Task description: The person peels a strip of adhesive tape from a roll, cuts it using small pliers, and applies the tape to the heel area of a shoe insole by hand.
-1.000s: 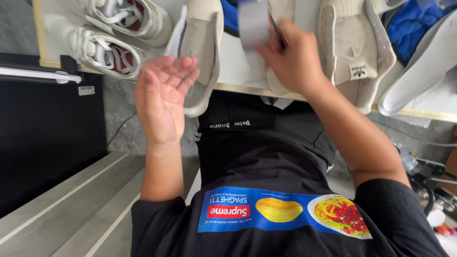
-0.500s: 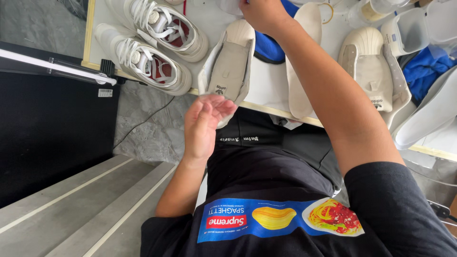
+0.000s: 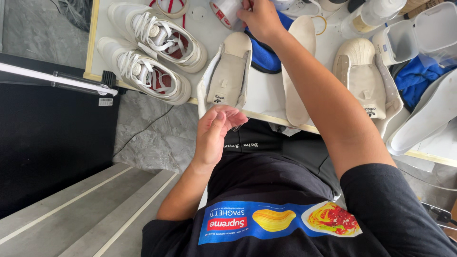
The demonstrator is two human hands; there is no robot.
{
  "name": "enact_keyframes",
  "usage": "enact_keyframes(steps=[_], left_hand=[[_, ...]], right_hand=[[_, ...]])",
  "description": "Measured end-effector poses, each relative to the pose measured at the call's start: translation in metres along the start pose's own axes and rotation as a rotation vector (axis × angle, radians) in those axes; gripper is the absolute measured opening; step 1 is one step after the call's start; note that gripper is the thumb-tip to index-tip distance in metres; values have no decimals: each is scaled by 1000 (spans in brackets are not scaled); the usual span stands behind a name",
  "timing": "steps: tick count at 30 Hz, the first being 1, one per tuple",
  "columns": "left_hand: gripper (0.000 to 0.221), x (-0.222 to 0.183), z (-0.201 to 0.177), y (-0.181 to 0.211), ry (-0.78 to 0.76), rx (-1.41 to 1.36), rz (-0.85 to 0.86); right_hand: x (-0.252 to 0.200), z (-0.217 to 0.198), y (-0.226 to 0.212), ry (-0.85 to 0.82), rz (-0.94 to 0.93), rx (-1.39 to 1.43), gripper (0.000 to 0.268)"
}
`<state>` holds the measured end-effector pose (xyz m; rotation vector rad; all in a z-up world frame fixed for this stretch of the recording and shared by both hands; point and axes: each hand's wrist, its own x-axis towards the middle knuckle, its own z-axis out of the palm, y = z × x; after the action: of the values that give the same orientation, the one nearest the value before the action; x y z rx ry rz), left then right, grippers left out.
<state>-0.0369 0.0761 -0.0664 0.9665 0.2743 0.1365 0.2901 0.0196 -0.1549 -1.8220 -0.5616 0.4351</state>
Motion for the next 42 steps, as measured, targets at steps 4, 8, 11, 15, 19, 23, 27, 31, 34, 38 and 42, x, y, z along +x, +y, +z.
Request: enact_keyframes(steps=[4,8,11,15,19,23,27,31,34,38,42], left_hand=[[33,1,-2,0,28,-10,4],[33,7,0,-2,56,-66,48],[34,12,5,-2,54,-50,62],[33,10,13,-1,29,-34,72],[34,6,18,-4,19,-29,66],[34,7,19,-6,34,-16,55],[39,19,25,-10,-13,23,77],[45,37,44,-23,-177,251,190],[49,42,59,-39,-324,255,153],[50,46,80,-60,-465,138,93],[51,41,89,-72,-534,89,6]], right_hand=[[-24,-13,1,171,-101,-257,22],[-48,-22,11,288,2,-449,18],[-56,-15,20,293,-4,-594,25],[-51,0,28,295,114,-608,29],[-47,13,23,352,50,-672,30],[-61,7,-4,340,-65,-856,43],[-116,-33,-50,376,-99,-464,30],[-220,-76,-89,104,257,442,37],[-281,-75,-97,-49,197,877,50],[-312,-74,-91,21,231,1040,60],[-324,-76,-77,69,282,1290,57]])
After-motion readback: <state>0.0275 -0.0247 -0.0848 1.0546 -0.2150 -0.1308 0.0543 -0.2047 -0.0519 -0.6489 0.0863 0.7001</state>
